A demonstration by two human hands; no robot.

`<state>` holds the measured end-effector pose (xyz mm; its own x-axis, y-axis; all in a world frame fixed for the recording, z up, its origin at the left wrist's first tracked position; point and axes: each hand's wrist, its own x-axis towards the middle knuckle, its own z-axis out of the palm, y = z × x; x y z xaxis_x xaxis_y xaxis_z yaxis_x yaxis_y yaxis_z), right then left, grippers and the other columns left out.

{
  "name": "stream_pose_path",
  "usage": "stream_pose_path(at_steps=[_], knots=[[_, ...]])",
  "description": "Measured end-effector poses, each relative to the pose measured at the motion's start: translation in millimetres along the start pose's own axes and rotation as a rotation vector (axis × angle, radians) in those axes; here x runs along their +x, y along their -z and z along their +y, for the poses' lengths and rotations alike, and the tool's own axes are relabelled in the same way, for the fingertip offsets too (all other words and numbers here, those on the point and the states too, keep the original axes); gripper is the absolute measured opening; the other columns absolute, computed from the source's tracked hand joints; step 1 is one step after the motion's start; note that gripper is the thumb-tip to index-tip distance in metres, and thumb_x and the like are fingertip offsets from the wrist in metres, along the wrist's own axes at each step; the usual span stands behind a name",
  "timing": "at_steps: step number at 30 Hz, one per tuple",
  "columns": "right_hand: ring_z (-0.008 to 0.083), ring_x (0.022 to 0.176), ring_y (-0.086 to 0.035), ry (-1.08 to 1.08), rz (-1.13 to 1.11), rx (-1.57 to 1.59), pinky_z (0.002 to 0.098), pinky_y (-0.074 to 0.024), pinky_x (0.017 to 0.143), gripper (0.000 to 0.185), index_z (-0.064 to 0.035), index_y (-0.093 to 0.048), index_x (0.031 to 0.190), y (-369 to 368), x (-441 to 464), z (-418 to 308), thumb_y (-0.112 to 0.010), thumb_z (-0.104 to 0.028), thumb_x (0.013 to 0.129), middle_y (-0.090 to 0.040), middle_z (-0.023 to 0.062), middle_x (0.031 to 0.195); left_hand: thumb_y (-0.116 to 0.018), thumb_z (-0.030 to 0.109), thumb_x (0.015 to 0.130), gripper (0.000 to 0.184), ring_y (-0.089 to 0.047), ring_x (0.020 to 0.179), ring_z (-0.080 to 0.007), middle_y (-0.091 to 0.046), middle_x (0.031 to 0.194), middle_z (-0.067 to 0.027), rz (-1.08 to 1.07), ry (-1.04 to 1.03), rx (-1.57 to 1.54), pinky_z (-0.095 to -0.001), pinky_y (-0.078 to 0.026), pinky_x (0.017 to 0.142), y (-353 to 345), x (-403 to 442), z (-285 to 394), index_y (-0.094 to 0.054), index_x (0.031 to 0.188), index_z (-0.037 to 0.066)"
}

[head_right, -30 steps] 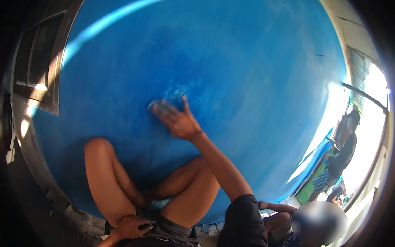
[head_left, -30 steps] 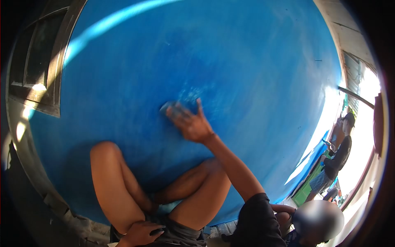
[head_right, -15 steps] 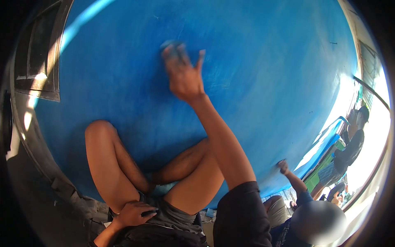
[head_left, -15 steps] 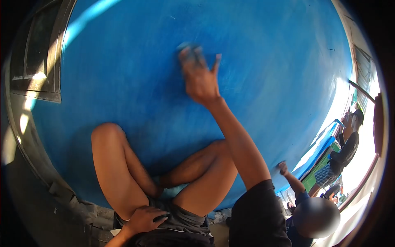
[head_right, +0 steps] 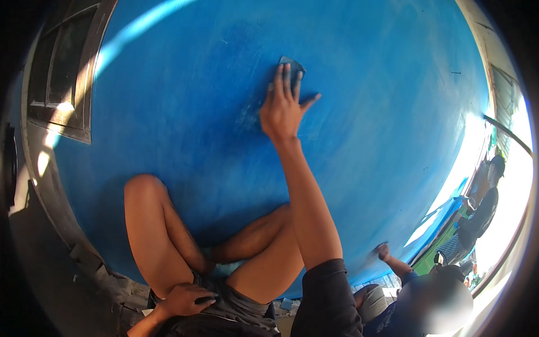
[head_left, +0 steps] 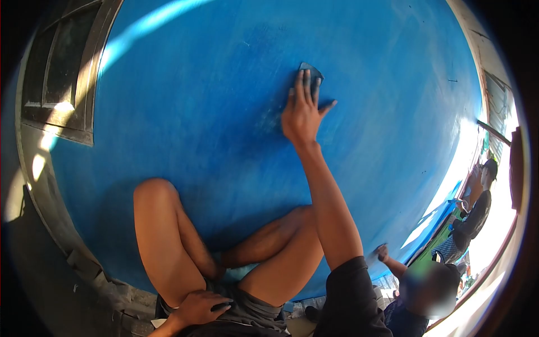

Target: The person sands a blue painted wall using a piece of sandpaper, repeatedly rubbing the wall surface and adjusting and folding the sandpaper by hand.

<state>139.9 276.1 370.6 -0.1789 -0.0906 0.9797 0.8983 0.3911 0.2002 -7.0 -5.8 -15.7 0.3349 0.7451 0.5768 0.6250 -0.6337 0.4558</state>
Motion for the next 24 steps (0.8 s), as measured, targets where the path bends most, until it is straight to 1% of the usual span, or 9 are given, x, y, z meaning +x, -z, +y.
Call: stream_pose_path(at_steps=[5,10,12,13,15,17,18,20,24], knots=[[0.0306,0.152,-0.033,0.473,-0.299,0.126,0.0802,-0.0019,0.114,0.057,-0.0167,-0.040,0.157,19,-30,-4,-0.047,-0.014,0.101,-0.042,0.0038,0.161,-0.073,0.036,0.091,0.024,-0.072,0.078,-0.0258,-0.075,0.088,-0.0064,0.085,-0.057,0.045,-0.0388,-0.058,0.071,-4,0,-7,-0.079,0.103,0.016],[0.0236,0.152,-0.035,-0.149,0.001,0.108,0.0775,-0.0039,0.116,0.061,-0.0177,-0.043,0.156,9,-33,3,-0.050,-0.010,0.096,-0.045,0.0045,0.160,-0.069,0.037,0.093,0.026,-0.073,0.082,-0.0243,-0.076,0.094,-0.0046,-0.063,0.018,-0.003,-0.0366,-0.058,0.073,0,-2,-2,-0.078,0.109,0.019],[0.0258,0.149,-0.040,0.712,-0.380,0.117,0.0751,-0.0021,0.116,0.058,-0.0141,-0.044,0.155,23,-62,5,-0.047,-0.009,0.098,-0.049,0.0053,0.156,-0.070,0.037,0.093,0.025,-0.073,0.082,-0.0246,-0.076,0.093,-0.0041,-0.054,-0.001,0.026,-0.0364,-0.058,0.073,-7,-7,-4,-0.078,0.110,0.019],[0.0258,0.149,-0.040,0.718,-0.359,0.120,0.0751,-0.0021,0.116,0.058,-0.0141,-0.044,0.155,27,-65,10,-0.047,-0.009,0.098,-0.049,0.0053,0.156,-0.070,0.036,0.093,0.025,-0.073,0.082,-0.0250,-0.076,0.093,-0.0037,-0.026,-0.008,0.060,-0.0362,-0.058,0.073,-6,-7,-7,-0.078,0.110,0.020],[0.0322,0.145,-0.044,0.420,-0.277,0.112,0.0712,-0.0108,0.118,0.050,-0.0100,-0.047,0.153,30,-68,24,-0.041,-0.010,0.103,-0.054,0.0081,0.151,-0.070,0.036,0.093,0.024,-0.072,0.083,-0.0256,-0.076,0.094,-0.0038,-0.017,-0.016,0.035,-0.0364,-0.058,0.074,2,-2,-7,-0.078,0.110,0.020],[0.0316,0.139,-0.050,-0.375,0.012,0.577,0.0589,-0.0284,0.118,0.045,-0.0052,-0.050,0.150,35,-80,14,-0.040,-0.015,0.107,-0.058,0.0101,0.147,-0.070,0.036,0.093,0.024,-0.072,0.083,-0.0263,-0.076,0.096,-0.0039,-0.037,-0.001,-0.014,-0.0366,-0.058,0.075,1,-4,0,-0.078,0.109,0.020],[0.0316,0.139,-0.050,-0.395,0.005,0.582,0.0589,-0.0284,0.118,0.045,-0.0052,-0.050,0.150,45,-97,7,-0.040,-0.015,0.107,-0.058,0.0101,0.147,-0.071,0.036,0.093,0.024,-0.072,0.084,-0.0267,-0.076,0.097,-0.0044,-0.053,0.029,-0.011,-0.0368,-0.059,0.076,3,-2,2,-0.078,0.109,0.020],[0.0283,0.134,-0.054,-0.962,0.029,1.207,0.0402,-0.0396,0.111,0.047,-0.0042,-0.047,0.151,70,-143,-10,-0.047,-0.018,0.106,-0.056,0.0150,0.148,-0.071,0.035,0.093,0.024,-0.072,0.085,-0.0271,-0.076,0.099,-0.0049,-0.119,0.058,0.003,-0.0371,-0.059,0.077,6,5,2,-0.078,0.109,0.019],[0.0316,0.134,-0.055,-1.587,-0.031,1.800,0.0452,-0.0391,0.114,0.051,-0.0001,-0.044,0.151,96,-249,-59,-0.047,-0.021,0.105,-0.055,0.0160,0.148,-0.076,0.027,0.090,0.025,-0.073,0.087,-0.0276,-0.077,0.100,-0.0099,-0.075,0.129,-0.081,-0.0374,-0.058,0.079,8,8,10,-0.078,0.111,0.012]])
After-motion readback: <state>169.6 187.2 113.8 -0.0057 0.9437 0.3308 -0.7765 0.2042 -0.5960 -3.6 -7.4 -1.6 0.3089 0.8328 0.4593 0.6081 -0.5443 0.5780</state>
